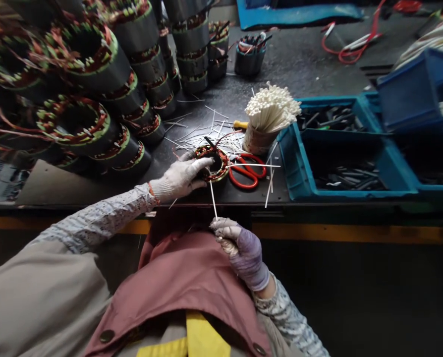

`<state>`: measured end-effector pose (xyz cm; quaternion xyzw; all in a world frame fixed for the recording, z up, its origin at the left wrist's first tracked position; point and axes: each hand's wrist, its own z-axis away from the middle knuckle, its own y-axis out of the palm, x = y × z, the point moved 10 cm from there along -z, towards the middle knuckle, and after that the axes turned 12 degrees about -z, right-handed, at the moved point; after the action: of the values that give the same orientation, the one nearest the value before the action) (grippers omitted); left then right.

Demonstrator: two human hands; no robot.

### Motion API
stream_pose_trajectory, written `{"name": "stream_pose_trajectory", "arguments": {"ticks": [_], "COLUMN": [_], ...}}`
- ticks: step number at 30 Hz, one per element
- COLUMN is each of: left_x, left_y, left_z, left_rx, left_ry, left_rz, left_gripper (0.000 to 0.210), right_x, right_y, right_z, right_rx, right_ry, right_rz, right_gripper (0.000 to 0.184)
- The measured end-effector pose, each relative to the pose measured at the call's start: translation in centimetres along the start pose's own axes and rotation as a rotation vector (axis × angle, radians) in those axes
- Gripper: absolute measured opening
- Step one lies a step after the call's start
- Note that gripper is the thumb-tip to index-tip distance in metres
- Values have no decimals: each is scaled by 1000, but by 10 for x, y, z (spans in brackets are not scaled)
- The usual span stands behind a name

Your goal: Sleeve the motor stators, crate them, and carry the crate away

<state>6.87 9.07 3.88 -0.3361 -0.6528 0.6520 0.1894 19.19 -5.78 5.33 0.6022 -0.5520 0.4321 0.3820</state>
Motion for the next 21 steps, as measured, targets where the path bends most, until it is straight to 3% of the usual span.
{"name": "stream_pose_trajectory", "arguments": {"ticks": [5, 8, 14, 18, 21], "left_x": [2, 3, 18, 2, -5], "left_y": [1, 0, -7, -9, -11], "left_z": [-1, 1, 16, 14, 13], "left_rx": [23, -2, -204, -275, -310], "left_ry": [-13, -38, -249, -90, -16], "left_rz": [23, 66, 210, 186, 143], "left_gripper": [52, 51, 45, 15, 18], "right_x": [-14, -29, -34, -11, 3], "right_y": [-1, 3, 7, 4, 9], "right_z": [-6, -27, -63, -58, -61], "right_rx": [-56, -105, -224, -228, -177], "right_ry": [51, -23, -190, -220, -229], "right_rz": [75, 133, 250, 328, 391], "right_gripper": [13, 8, 5, 2, 3]}}
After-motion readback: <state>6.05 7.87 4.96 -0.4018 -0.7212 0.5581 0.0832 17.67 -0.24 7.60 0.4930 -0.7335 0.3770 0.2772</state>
